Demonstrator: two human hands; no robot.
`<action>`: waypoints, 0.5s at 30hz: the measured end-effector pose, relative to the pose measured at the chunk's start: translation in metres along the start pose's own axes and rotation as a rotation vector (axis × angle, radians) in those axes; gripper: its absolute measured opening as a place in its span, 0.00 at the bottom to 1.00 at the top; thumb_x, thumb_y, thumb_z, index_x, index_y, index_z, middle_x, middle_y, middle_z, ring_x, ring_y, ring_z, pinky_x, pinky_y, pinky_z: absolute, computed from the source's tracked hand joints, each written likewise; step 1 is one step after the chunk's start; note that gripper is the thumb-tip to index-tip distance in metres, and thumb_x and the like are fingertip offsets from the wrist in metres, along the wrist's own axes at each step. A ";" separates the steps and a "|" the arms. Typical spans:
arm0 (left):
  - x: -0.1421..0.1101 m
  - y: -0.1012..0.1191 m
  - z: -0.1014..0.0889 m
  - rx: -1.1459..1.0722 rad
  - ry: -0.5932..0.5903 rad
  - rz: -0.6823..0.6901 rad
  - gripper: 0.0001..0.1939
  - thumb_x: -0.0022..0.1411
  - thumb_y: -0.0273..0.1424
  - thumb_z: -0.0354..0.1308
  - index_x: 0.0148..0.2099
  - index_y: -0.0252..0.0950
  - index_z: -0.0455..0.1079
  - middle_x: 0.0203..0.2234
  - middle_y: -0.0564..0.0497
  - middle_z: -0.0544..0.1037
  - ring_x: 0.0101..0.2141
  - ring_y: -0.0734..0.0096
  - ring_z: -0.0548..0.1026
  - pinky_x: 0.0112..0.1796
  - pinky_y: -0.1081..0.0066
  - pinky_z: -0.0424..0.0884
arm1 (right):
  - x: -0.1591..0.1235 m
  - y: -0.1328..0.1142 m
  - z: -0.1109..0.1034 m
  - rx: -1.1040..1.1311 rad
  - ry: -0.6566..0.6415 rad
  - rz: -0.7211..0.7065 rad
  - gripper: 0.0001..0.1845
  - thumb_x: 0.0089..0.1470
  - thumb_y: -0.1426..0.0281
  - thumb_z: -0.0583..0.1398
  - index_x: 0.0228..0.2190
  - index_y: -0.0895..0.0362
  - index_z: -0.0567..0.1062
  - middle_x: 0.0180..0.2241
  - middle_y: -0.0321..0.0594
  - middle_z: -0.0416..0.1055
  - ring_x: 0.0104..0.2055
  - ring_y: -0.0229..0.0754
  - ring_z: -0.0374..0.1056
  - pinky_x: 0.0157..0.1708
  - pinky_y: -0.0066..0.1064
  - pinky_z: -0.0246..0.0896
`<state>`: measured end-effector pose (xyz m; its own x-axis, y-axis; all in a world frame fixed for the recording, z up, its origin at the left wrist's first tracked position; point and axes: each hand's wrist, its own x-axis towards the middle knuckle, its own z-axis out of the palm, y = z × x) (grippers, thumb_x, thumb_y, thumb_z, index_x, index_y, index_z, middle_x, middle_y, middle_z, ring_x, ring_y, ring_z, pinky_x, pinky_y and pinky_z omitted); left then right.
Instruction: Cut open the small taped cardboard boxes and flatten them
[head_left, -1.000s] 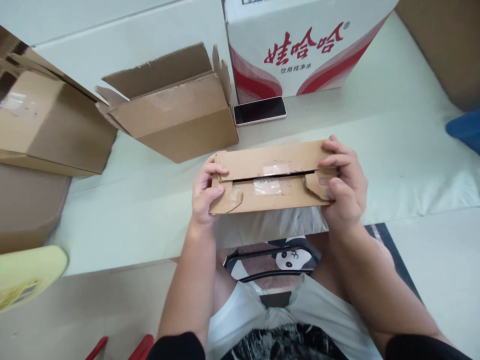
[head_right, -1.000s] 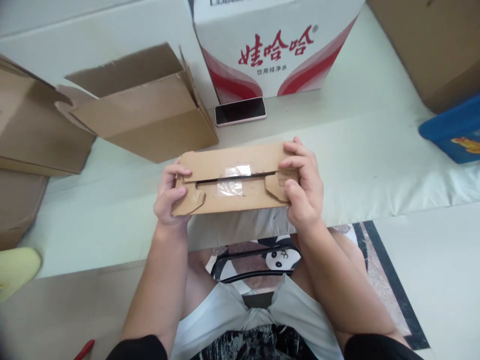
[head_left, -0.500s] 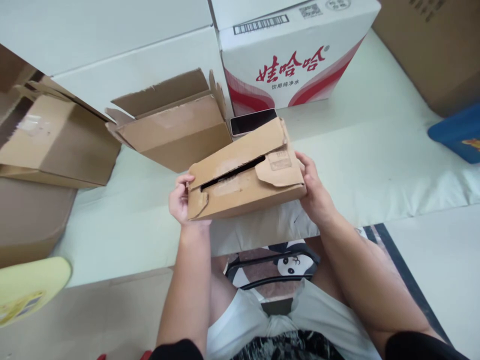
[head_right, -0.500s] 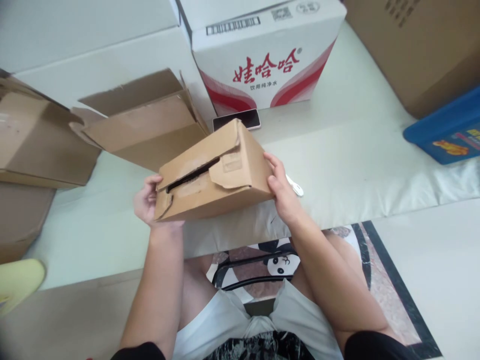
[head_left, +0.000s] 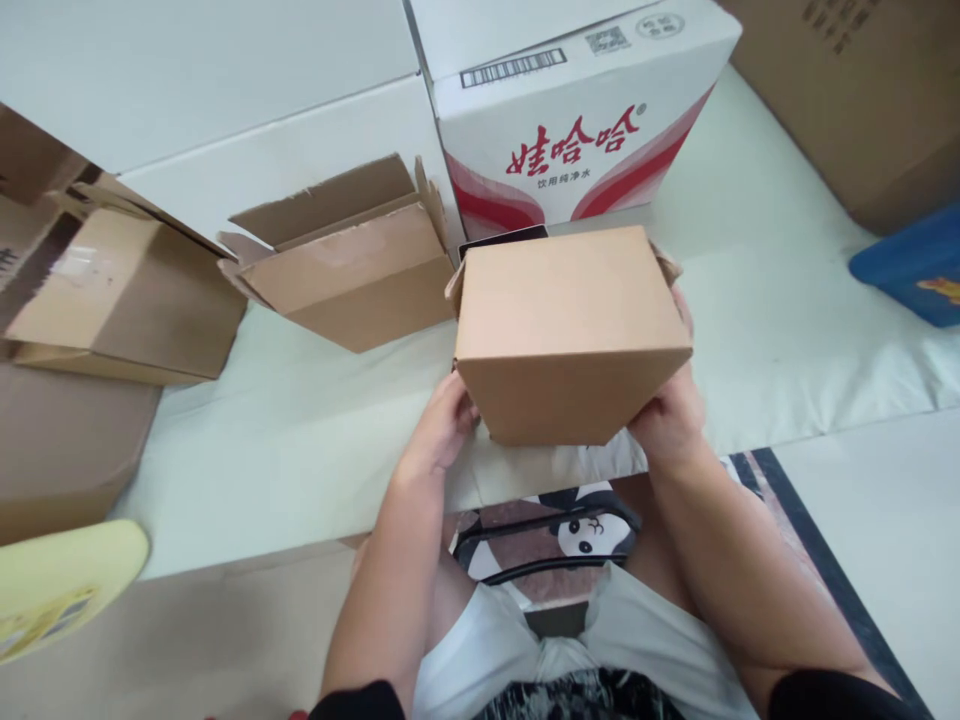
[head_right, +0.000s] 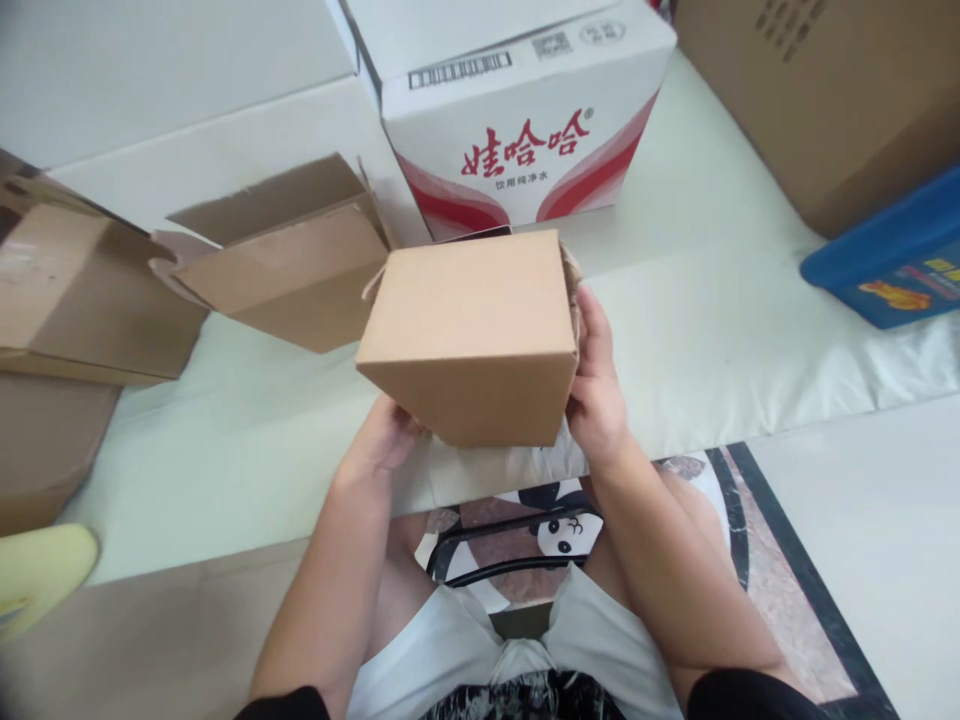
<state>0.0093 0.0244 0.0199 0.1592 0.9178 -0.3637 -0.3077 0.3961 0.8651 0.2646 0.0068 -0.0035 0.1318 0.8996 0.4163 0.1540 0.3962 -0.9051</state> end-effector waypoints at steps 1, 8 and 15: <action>-0.001 -0.002 0.000 -0.001 -0.035 0.055 0.28 0.49 0.59 0.74 0.37 0.41 0.79 0.32 0.50 0.84 0.40 0.57 0.83 0.36 0.65 0.80 | 0.001 -0.003 -0.002 0.035 0.027 -0.009 0.34 0.65 0.52 0.60 0.70 0.33 0.61 0.71 0.36 0.68 0.71 0.55 0.69 0.63 0.55 0.74; -0.006 -0.008 -0.013 0.081 -0.162 0.096 0.41 0.44 0.69 0.72 0.45 0.40 0.82 0.44 0.41 0.87 0.58 0.39 0.81 0.54 0.52 0.81 | 0.004 -0.010 0.002 0.168 -0.023 0.030 0.37 0.55 0.48 0.71 0.62 0.40 0.71 0.70 0.41 0.71 0.72 0.55 0.69 0.67 0.50 0.71; -0.002 -0.010 -0.015 0.142 -0.012 -0.159 0.37 0.54 0.70 0.65 0.40 0.39 0.82 0.33 0.45 0.86 0.37 0.56 0.85 0.33 0.65 0.80 | 0.004 -0.014 -0.011 0.125 -0.173 0.196 0.33 0.55 0.47 0.70 0.60 0.41 0.80 0.77 0.35 0.59 0.82 0.57 0.47 0.78 0.58 0.49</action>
<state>-0.0022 0.0195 0.0066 0.2070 0.8431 -0.4963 -0.1428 0.5279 0.8372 0.2737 0.0022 0.0120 -0.0232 0.9750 0.2208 0.0187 0.2213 -0.9750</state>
